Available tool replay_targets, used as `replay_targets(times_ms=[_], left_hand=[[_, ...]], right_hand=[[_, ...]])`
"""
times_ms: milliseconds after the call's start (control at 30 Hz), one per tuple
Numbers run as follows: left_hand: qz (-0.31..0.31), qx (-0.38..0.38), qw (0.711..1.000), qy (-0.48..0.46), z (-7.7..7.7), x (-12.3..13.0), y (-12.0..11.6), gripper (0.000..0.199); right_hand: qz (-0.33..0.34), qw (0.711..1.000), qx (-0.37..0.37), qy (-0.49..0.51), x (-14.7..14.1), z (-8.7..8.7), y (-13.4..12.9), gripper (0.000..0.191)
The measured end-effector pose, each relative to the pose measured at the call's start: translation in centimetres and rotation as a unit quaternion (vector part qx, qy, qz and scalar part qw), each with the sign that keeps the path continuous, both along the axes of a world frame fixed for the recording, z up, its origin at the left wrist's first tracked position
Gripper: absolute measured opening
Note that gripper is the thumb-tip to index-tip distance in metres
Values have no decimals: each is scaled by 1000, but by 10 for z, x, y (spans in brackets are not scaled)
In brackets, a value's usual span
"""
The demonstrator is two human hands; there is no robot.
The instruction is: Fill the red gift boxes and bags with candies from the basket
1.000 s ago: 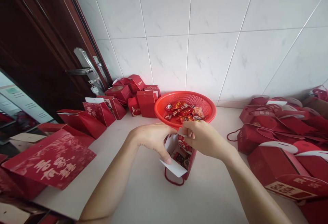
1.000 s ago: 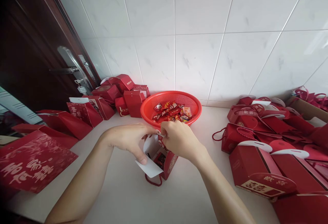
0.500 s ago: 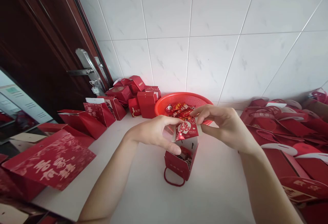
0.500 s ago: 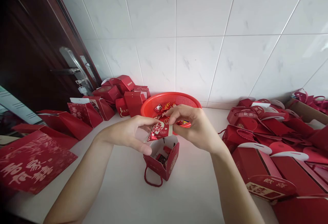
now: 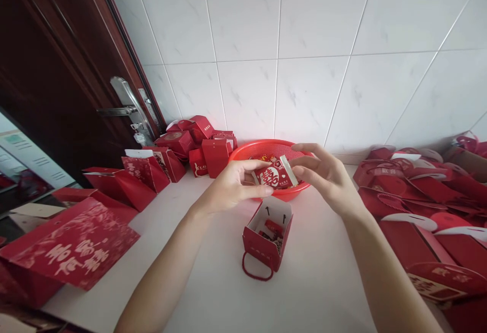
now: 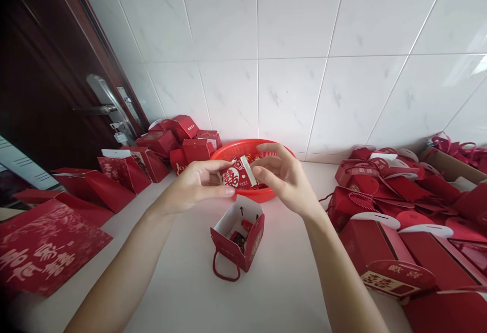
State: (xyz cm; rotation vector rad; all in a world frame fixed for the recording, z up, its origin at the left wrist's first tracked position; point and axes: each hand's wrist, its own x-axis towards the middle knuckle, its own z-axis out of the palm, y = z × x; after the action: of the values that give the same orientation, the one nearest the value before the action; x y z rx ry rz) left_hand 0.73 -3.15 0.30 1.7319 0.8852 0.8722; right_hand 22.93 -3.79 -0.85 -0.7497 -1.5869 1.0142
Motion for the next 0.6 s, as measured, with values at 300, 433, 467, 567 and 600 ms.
replay_targets(times_ms=[300, 433, 467, 567, 600], left_hand=[[21, 34, 999, 6, -6, 5, -2, 55], [17, 36, 999, 1, -5, 4, -2, 61], [11, 37, 999, -3, -5, 4, -2, 60], [-8, 41, 999, -6, -4, 3, -2, 53], [-7, 44, 999, -3, -4, 3, -2, 52]], right_hand=[[85, 995, -54, 2, -7, -1, 1, 32], [106, 991, -78, 28, -3, -5, 7, 31], [114, 989, -84, 33, -2, -6, 9, 32], [134, 985, -99, 43, 0, -7, 11, 35], [135, 985, -101, 42, 0, -7, 11, 36]])
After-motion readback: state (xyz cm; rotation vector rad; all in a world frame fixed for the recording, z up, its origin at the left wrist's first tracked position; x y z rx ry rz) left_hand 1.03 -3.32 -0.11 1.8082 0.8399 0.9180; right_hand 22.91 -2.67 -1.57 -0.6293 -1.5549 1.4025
